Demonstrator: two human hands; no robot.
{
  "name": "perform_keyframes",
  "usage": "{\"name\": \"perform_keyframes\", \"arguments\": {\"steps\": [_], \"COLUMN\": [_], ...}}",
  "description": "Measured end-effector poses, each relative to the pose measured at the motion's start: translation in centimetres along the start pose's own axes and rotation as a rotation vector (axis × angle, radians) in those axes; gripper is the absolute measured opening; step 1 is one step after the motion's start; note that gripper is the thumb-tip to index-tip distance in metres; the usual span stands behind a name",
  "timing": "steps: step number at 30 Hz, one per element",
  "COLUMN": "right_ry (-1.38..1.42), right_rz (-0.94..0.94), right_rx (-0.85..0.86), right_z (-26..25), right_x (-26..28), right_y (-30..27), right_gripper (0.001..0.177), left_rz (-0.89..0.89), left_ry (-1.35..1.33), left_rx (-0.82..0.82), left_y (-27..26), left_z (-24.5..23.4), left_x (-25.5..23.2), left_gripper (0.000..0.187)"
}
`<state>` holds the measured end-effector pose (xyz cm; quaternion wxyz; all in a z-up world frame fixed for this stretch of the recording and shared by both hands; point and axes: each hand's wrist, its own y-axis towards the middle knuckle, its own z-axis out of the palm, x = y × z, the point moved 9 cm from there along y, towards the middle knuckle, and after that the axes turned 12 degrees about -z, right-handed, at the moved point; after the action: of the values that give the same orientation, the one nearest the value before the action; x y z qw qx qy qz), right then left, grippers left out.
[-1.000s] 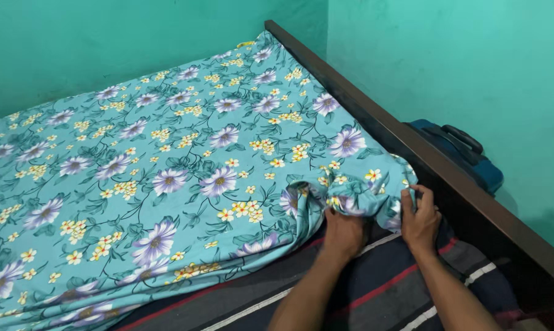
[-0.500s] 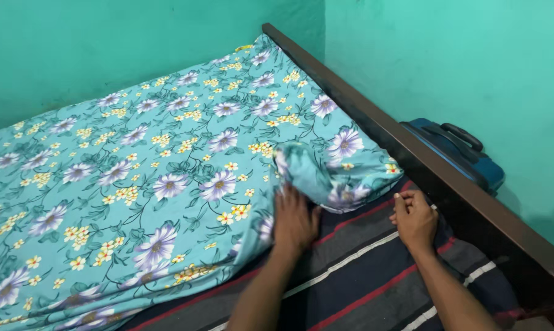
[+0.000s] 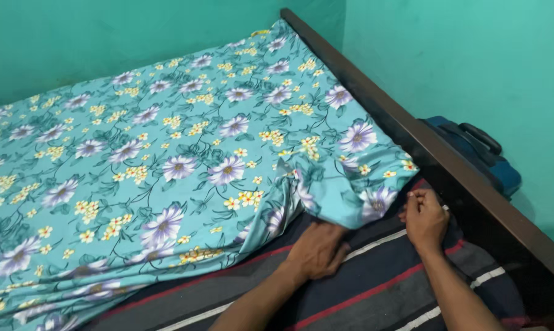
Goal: The person folds a floral-patterned bed sheet on a bed. They repeatedly fold the sheet from one side to the other, smoothing it with their hands, and continue folding until the sheet is compacted into a smaller bundle.
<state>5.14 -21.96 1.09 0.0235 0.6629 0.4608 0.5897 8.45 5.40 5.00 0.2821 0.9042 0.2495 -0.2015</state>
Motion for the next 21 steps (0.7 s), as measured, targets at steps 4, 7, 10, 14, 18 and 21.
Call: {"name": "perform_keyframes", "arguments": {"steps": [4,7,10,14,18,21], "right_ry": [0.018,-0.075,-0.192,-0.286,-0.450,-0.459], "right_rz": [-0.029,-0.137,-0.201,-0.400,-0.554,-0.894], "right_rx": [-0.006,-0.007,0.018,0.003,0.093,0.271], "right_z": [-0.3,-0.7,-0.6,-0.6,0.5,3.4], "right_x": [1.2,3.5,4.8,6.9,10.3,14.7], "right_y": [0.1,0.1,0.4,0.2,-0.5,-1.2], "right_gripper": [0.017,0.024,0.038,0.048,0.065,0.062], "left_rz": [-0.393,-0.484,-0.569,-0.560,-0.598,-0.582], "left_ry": [0.157,0.197,0.237,0.273,0.295,0.193], "left_rx": [-0.226,-0.303,-0.209,-0.182,-0.175,-0.201], "left_y": [0.4,0.7,1.4,1.8,1.7,1.5], "left_z": [-0.5,-0.5,0.5,1.0,0.8,0.0], "left_x": [4.6,5.7,6.9,7.2,7.1,6.5], "left_gripper": [0.027,0.026,0.030,0.036,0.038,0.033]}}
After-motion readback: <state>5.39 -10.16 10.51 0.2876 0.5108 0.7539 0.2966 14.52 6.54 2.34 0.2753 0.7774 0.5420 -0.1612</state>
